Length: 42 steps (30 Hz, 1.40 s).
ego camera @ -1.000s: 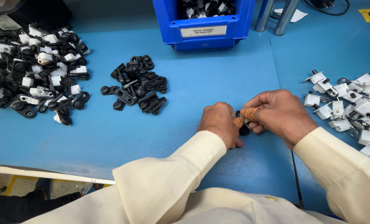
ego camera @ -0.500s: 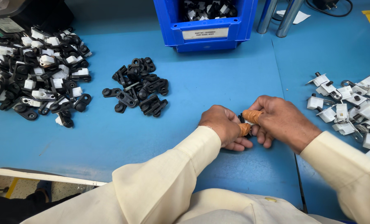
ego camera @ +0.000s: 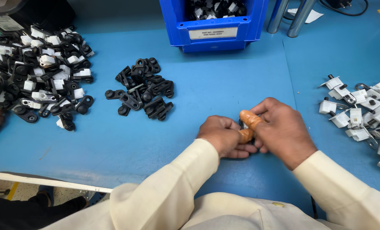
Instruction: The person sits at a factory workbench assembling small latch components. They repeatedly pick a black plastic bracket, insert a white plastic piece, press a metal pin into place by hand, and set the finished assembly onto a pile, working through many parts one at a time.
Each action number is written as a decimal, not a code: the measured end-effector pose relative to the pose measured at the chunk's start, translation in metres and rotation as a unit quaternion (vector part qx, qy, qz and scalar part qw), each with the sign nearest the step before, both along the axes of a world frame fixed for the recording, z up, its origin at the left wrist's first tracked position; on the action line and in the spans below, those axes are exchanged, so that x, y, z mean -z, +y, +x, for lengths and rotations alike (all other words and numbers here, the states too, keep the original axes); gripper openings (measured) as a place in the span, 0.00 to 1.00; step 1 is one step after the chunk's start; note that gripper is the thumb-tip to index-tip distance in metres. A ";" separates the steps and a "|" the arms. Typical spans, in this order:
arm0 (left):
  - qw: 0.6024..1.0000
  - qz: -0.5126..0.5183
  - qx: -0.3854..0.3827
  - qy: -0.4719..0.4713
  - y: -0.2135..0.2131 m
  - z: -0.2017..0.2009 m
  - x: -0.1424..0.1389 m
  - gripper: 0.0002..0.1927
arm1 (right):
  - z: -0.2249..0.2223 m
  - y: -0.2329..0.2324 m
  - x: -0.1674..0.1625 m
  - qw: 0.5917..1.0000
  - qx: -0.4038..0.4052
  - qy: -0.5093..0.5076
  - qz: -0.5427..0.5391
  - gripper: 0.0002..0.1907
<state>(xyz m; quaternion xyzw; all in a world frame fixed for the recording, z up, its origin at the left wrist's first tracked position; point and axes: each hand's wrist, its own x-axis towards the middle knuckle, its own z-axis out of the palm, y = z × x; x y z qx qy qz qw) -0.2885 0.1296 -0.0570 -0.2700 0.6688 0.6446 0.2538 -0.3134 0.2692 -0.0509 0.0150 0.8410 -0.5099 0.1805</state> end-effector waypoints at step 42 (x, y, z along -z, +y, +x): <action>0.996 0.011 -0.043 0.081 0.003 0.008 -0.001 0.08 | 0.004 0.008 0.038 0.945 0.175 -0.144 -0.234 0.07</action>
